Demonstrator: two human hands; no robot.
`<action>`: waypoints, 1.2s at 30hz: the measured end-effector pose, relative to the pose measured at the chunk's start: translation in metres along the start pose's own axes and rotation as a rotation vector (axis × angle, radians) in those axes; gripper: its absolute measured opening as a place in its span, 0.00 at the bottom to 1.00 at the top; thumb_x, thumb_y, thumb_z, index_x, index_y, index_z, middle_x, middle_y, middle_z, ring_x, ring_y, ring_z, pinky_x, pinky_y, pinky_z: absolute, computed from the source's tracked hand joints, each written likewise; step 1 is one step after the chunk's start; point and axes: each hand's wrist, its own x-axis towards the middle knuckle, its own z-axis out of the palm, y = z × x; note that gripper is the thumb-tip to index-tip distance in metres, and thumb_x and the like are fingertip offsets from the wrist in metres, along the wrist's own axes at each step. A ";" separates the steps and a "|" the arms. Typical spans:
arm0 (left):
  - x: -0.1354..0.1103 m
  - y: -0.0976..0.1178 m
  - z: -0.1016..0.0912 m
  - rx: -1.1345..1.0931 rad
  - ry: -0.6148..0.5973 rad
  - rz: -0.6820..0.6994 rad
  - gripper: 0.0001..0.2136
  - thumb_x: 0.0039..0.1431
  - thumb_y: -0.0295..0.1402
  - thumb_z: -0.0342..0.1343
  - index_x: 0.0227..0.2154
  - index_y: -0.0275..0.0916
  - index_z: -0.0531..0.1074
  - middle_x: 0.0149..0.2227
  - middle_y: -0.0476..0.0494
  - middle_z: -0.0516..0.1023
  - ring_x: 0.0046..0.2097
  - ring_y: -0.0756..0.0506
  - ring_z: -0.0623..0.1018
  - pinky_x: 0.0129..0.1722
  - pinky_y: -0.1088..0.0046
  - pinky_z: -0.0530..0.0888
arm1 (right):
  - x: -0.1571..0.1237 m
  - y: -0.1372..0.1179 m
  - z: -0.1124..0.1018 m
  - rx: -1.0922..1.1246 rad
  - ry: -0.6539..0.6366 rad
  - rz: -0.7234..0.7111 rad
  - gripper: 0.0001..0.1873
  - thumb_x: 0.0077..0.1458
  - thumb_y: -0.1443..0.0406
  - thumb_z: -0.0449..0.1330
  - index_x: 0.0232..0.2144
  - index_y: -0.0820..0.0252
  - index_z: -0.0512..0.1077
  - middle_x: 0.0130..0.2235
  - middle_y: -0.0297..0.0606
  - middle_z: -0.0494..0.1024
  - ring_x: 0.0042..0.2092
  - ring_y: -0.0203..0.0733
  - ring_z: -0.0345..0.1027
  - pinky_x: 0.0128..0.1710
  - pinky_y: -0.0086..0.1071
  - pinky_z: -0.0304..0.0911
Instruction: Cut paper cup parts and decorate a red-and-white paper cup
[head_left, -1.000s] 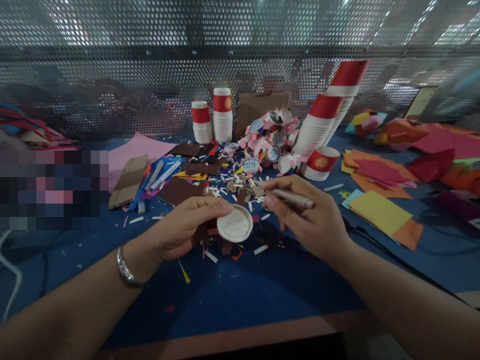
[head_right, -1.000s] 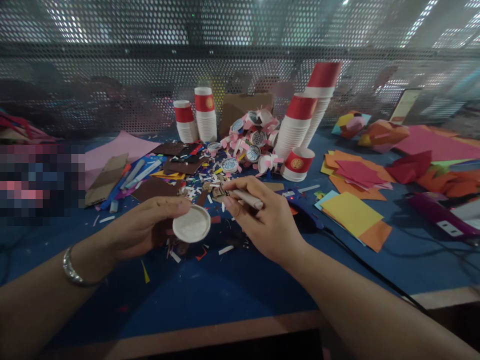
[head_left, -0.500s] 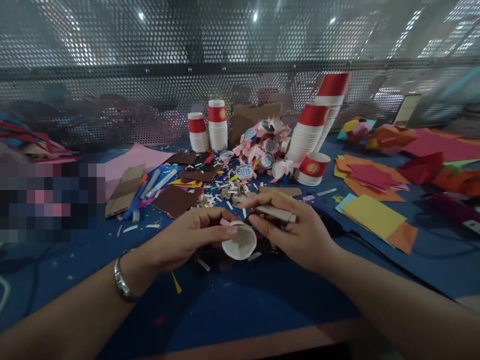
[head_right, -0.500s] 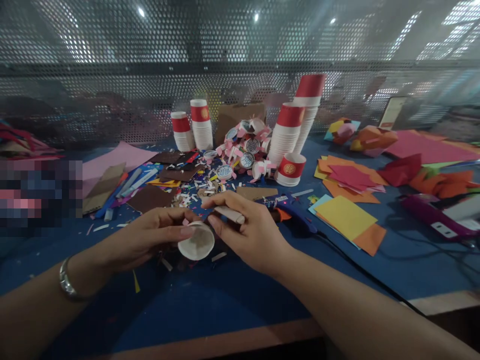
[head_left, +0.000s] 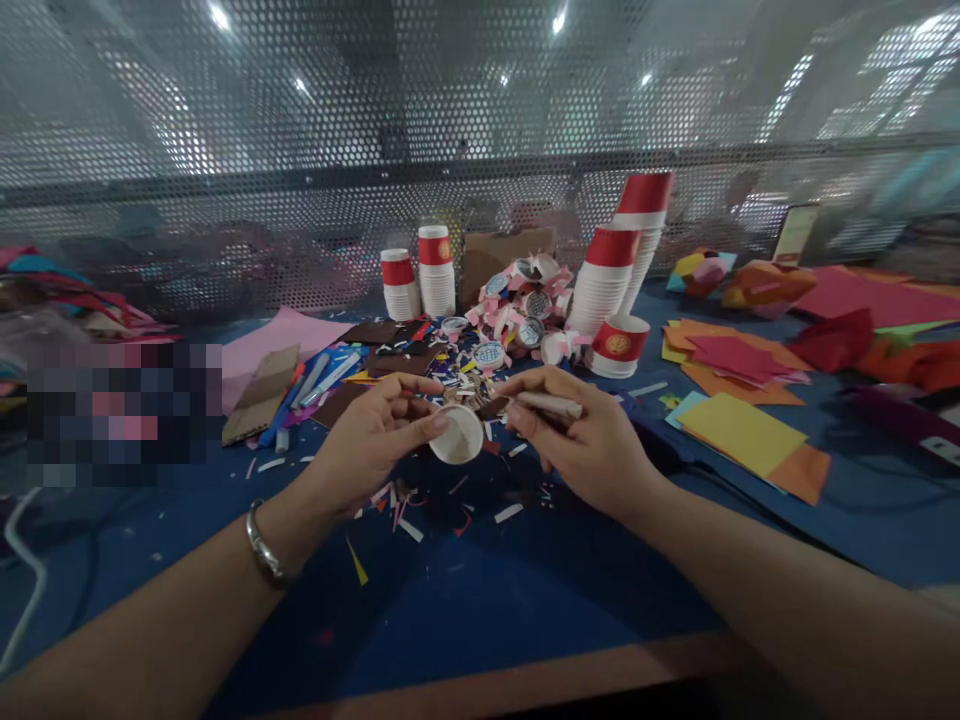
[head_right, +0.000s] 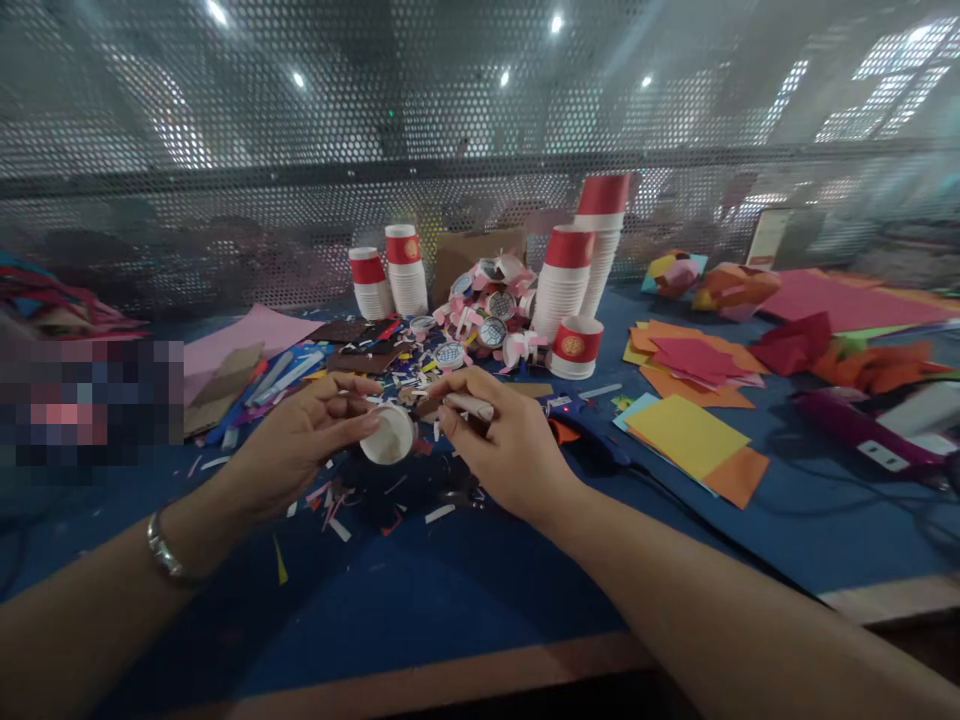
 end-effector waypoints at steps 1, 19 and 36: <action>0.001 -0.002 -0.002 -0.003 0.022 0.012 0.23 0.52 0.38 0.73 0.48 0.38 0.72 0.37 0.46 0.83 0.39 0.47 0.82 0.41 0.72 0.77 | 0.000 0.000 0.001 -0.002 0.013 -0.008 0.10 0.64 0.63 0.60 0.47 0.58 0.75 0.31 0.31 0.76 0.24 0.31 0.63 0.25 0.28 0.59; 0.019 -0.016 -0.019 0.044 0.323 0.066 0.20 0.51 0.37 0.70 0.44 0.38 0.72 0.37 0.45 0.82 0.34 0.47 0.81 0.32 0.75 0.77 | 0.004 0.001 0.020 -0.272 -0.259 -0.511 0.20 0.60 0.73 0.56 0.54 0.63 0.73 0.50 0.47 0.82 0.48 0.47 0.79 0.46 0.39 0.73; 0.078 0.024 0.006 0.000 0.295 -0.010 0.09 0.53 0.23 0.67 0.34 0.37 0.73 0.26 0.47 0.79 0.23 0.51 0.75 0.22 0.78 0.67 | 0.001 -0.010 0.018 -0.053 -0.110 -0.537 0.13 0.63 0.72 0.57 0.48 0.58 0.73 0.47 0.41 0.84 0.48 0.43 0.78 0.48 0.37 0.72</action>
